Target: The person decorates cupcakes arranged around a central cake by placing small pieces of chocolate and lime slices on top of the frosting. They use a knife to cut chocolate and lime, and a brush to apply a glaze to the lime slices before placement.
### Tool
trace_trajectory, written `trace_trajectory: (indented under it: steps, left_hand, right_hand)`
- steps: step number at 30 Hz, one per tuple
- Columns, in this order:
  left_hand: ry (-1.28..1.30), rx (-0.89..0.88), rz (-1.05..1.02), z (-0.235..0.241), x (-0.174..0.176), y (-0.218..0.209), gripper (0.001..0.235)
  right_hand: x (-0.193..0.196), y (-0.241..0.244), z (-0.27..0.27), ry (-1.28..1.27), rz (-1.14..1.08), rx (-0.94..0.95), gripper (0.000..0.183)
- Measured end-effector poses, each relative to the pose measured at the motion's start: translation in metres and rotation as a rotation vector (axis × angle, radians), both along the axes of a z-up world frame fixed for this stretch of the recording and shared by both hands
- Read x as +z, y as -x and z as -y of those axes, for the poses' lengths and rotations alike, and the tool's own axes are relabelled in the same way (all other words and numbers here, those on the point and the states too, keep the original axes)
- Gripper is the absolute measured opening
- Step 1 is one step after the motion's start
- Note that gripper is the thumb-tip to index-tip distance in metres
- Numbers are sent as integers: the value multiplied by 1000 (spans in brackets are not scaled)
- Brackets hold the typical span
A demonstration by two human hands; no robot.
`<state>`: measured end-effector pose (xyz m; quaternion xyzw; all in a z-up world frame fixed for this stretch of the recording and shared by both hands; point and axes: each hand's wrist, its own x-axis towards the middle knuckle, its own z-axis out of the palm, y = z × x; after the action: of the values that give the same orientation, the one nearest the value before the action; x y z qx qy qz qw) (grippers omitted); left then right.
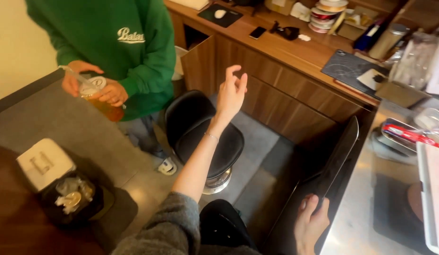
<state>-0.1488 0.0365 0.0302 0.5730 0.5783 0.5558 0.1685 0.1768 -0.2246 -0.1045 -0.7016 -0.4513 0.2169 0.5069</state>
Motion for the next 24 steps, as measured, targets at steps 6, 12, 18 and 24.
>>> trace_trajectory:
  steps: [6,12,18,24]
  left_hand:
    - [-53,306,-69,8,-8,118,46]
    - [230,219,-223,50,-55,128,49]
    - [852,206,-547,60,-159,157,73]
    - [851,432,-694,99,-186,176,70]
  right_hand:
    - [-10,10,-20,47,90,122,36]
    - [-4,35,-27,135,35,224,42]
    - [12,50,-53,140,23,337,43]
    - [44,87,-60,149,-359,456,38]
